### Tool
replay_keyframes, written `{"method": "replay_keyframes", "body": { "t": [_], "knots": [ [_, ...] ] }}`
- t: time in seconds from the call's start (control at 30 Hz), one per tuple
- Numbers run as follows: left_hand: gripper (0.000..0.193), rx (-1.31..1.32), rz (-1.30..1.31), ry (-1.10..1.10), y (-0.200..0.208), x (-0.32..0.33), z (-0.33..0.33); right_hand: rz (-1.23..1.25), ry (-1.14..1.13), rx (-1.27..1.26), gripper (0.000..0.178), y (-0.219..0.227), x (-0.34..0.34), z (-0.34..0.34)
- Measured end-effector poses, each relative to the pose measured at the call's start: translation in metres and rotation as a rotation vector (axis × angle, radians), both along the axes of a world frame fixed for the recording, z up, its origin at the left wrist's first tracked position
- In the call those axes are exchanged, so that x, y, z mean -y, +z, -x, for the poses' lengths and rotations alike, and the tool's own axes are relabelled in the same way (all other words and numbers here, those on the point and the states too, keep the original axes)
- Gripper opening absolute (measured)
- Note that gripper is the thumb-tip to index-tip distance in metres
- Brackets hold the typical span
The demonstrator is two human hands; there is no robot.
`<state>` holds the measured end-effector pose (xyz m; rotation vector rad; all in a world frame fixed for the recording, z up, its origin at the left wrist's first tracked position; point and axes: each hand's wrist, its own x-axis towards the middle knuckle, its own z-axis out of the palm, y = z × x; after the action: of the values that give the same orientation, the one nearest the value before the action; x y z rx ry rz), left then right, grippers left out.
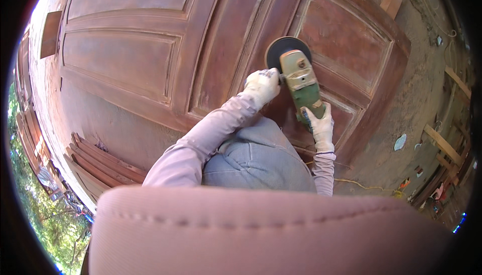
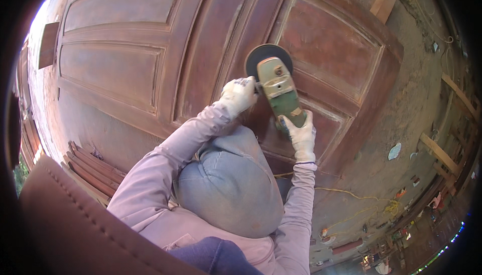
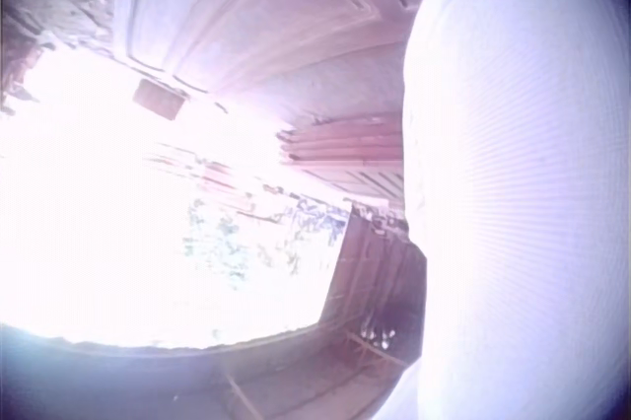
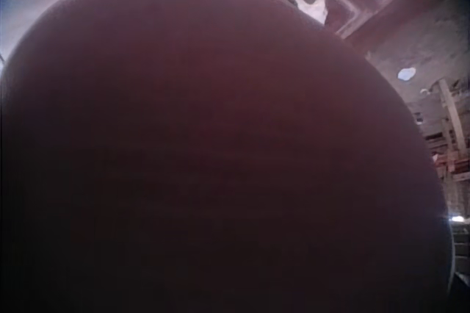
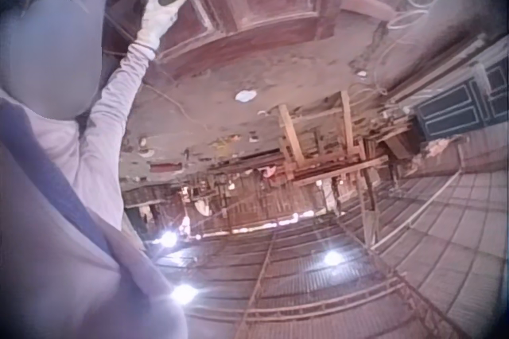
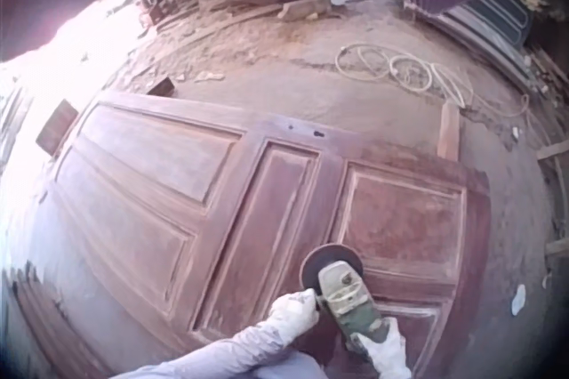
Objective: The person uses a green electric sander to smooth the surface of a large wooden door lying on the floor. They move the sander across the flat panels and along the raised edges, systematically covering the door's surface.
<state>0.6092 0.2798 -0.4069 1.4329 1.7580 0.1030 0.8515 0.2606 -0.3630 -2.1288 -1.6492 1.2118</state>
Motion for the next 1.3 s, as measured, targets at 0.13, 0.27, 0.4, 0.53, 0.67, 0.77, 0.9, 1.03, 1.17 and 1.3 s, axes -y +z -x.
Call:
{"method": "replay_keyframes", "body": {
  "t": [0.13,0.27,0.4,0.53,0.67,0.77,0.9,1.03,1.17,1.3],
  "knots": [
    [0.030,-0.064,0.128,0.120,-0.002,-0.011,0.033,0.026,0.158,0.027,0.067,0.009,-0.042,0.039],
    [0.029,-0.065,0.001,0.122,-0.006,-0.072,0.044,-0.034,0.165,0.024,0.067,0.004,-0.107,0.046],
    [0.027,-0.025,-0.061,0.147,-0.006,-0.146,0.054,0.012,0.147,0.052,0.068,0.003,-0.186,0.053],
    [0.025,-0.015,-0.044,0.086,0.016,-0.235,0.065,0.076,-0.017,-0.219,0.063,-0.005,-0.262,0.057],
    [0.028,-0.095,-0.122,0.079,-0.009,-0.305,0.080,0.167,-0.027,-0.276,0.082,0.012,-0.329,0.086],
    [0.030,-0.137,-0.093,0.024,-0.004,-0.329,0.088,0.054,0.009,-0.208,0.071,-0.017,-0.353,0.080],
    [0.029,-0.111,-0.112,0.074,-0.008,-0.289,0.092,0.140,-0.021,-0.313,0.070,-0.025,-0.324,0.080],
    [0.027,-0.062,-0.020,0.145,0.002,-0.211,0.082,0.073,0.153,-0.013,0.094,-0.018,-0.264,0.068],
    [0.027,-0.053,-0.021,0.236,0.004,-0.132,0.064,0.109,0.234,-0.034,0.077,-0.002,-0.197,0.062],
    [0.024,0.006,-0.064,0.258,-0.015,-0.056,0.050,0.074,0.297,0.130,0.071,0.010,-0.134,0.055]
  ]
}}
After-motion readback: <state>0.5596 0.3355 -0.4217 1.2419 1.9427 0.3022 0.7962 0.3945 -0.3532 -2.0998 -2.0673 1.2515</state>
